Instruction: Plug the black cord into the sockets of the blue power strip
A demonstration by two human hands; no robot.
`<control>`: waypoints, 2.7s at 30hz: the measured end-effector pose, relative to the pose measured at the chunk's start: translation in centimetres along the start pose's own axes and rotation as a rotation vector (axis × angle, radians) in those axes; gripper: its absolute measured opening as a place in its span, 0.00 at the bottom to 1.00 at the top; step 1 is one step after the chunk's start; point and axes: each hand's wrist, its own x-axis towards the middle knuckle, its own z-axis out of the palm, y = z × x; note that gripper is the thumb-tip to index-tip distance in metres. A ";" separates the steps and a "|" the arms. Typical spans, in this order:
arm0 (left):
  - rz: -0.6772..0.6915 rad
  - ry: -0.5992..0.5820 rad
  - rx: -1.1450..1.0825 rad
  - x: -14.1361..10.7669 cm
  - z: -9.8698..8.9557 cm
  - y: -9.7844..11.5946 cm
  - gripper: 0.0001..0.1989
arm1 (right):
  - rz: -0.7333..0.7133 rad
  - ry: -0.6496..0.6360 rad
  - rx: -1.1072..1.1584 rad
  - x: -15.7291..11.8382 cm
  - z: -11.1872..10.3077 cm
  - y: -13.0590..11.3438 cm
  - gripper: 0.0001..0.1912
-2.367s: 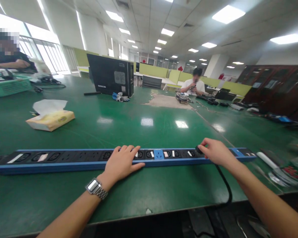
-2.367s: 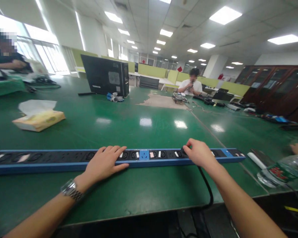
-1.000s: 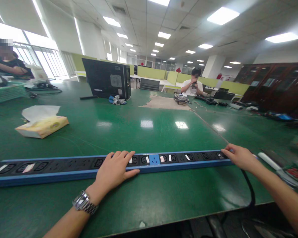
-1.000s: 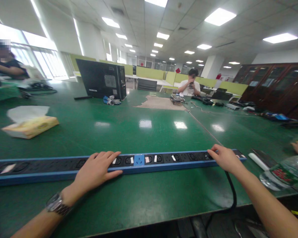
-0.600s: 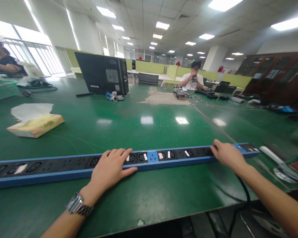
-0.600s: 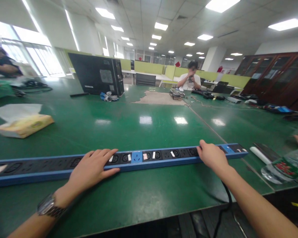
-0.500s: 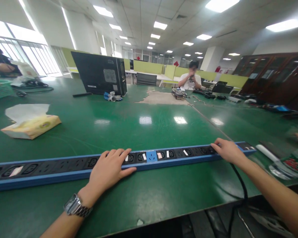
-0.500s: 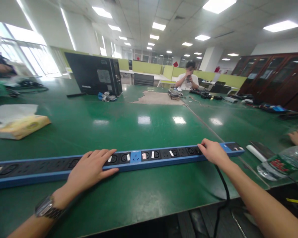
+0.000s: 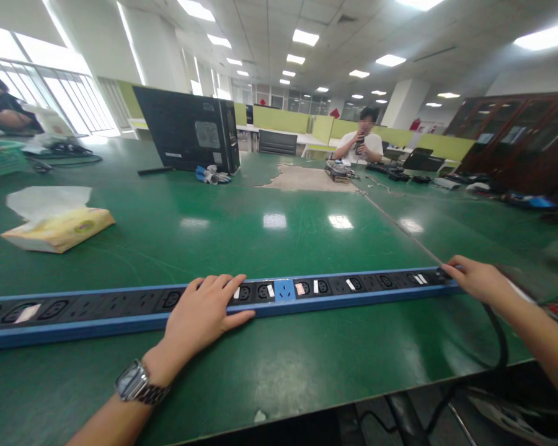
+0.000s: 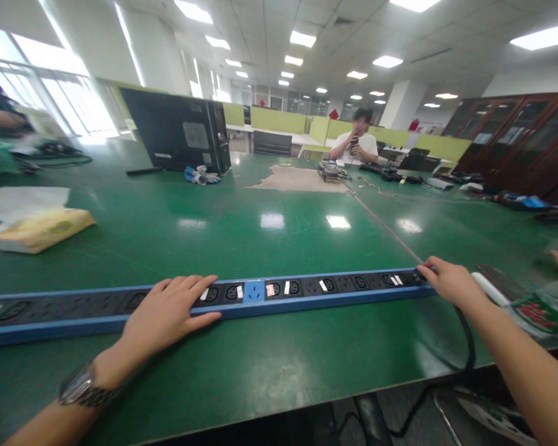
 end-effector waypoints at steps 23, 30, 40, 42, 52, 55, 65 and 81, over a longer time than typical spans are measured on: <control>-0.004 0.037 -0.038 -0.1 0.2 -0.1 0.34 | -0.129 -0.243 0.092 -0.9 -5.5 -8.3 0.15; 0.012 0.031 -0.026 -0.2 0.2 0.0 0.34 | -0.271 -0.142 -0.009 -2.7 -1.0 -11.1 0.15; 0.013 0.035 -0.019 -0.2 0.1 0.0 0.33 | -0.172 -0.085 0.264 -5.1 -7.6 -17.4 0.17; 0.006 0.036 -0.025 -0.2 0.1 0.0 0.34 | -0.305 -0.214 0.307 -6.3 -7.5 -20.9 0.16; -0.008 0.039 -0.054 -0.2 0.2 0.1 0.34 | -0.299 -0.173 0.000 -8.2 -4.4 -26.9 0.13; -0.003 0.041 -0.050 -0.2 0.2 0.1 0.34 | -0.297 -0.224 -0.033 -8.3 -4.7 -27.2 0.13; -0.013 0.061 -0.072 -0.4 0.1 0.4 0.33 | -0.414 -0.286 0.373 -10.1 -9.3 -32.9 0.12; -0.242 0.025 -1.006 -2.4 -1.7 7.4 0.16 | -0.521 -0.356 0.230 -10.3 -6.3 -36.9 0.17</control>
